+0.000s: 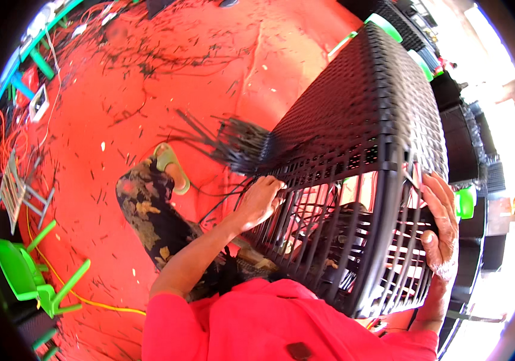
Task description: The person weaves a black wicker bench by threading strips of material through the frame by hand.
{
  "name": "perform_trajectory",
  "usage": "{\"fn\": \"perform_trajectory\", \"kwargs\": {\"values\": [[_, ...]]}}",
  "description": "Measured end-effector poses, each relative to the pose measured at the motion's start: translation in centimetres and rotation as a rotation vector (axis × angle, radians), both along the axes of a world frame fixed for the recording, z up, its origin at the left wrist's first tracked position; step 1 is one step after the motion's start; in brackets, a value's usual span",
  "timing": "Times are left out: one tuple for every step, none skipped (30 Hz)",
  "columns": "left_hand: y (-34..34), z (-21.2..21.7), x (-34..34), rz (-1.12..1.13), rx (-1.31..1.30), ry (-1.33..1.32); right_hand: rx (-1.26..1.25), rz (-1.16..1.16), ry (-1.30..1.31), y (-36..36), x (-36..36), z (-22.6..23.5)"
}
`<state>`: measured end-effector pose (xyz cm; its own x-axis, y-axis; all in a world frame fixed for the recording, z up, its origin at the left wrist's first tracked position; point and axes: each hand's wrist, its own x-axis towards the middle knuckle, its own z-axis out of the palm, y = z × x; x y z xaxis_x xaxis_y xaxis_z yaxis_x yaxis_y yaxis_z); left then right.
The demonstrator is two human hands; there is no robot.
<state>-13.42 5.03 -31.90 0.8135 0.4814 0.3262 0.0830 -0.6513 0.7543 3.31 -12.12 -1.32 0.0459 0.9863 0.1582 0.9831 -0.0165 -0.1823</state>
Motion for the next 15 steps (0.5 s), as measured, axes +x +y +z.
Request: {"fn": "perform_trajectory", "kwargs": {"values": [[0.1,-0.3,0.4,-0.01,0.09,-0.005,-0.016,0.011,-0.021,0.1,0.1,0.2],[0.0,-0.3,0.8,-0.013,0.153,0.021,-0.035,0.007,-0.009,0.0,-0.2,0.9],[0.0,-1.0,0.7,-0.009,0.226,0.051,-0.045,0.007,0.01,0.2,-0.1,0.9],[0.2,-1.7,0.1,0.002,0.254,0.127,-0.058,0.042,0.001,0.4,0.2,0.9],[0.5,-1.8,-0.5,0.025,0.288,0.207,-0.069,0.084,-0.005,0.6,0.5,1.0],[0.5,-0.2,-0.8,0.059,0.376,0.232,-0.009,0.124,0.066,0.5,0.9,0.7],[0.3,1.2,-1.1,0.096,0.464,0.26,0.072,0.136,0.174,0.4,1.3,0.5],[-0.3,0.2,-0.9,0.114,0.552,0.158,0.137,0.063,0.282,-0.5,1.7,0.2],[-0.7,0.1,-1.2,0.11,0.576,0.145,0.21,0.022,0.393,-1.3,1.9,0.2],[-1.0,0.4,-1.2,0.094,0.589,0.147,0.32,-0.015,0.488,-2.4,2.5,-0.4],[-1.2,0.5,-1.4,0.071,0.595,0.159,0.431,-0.105,0.619,-3.4,2.7,-1.3],[-1.5,0.7,-1.2,0.05,0.593,0.165,0.498,-0.165,0.671,-4.2,3.3,-1.9],[-1.7,0.8,-1.2,0.023,0.592,0.177,0.564,-0.233,0.732,-5.0,3.8,-2.7],[-1.9,1.1,-1.0,0.001,0.59,0.185,0.617,-0.259,0.76,-5.4,4.2,-3.1],[-1.7,1.9,-1.1,0.0,0.592,0.197,0.637,-0.319,0.876,-5.4,4.3,-3.3]]}}
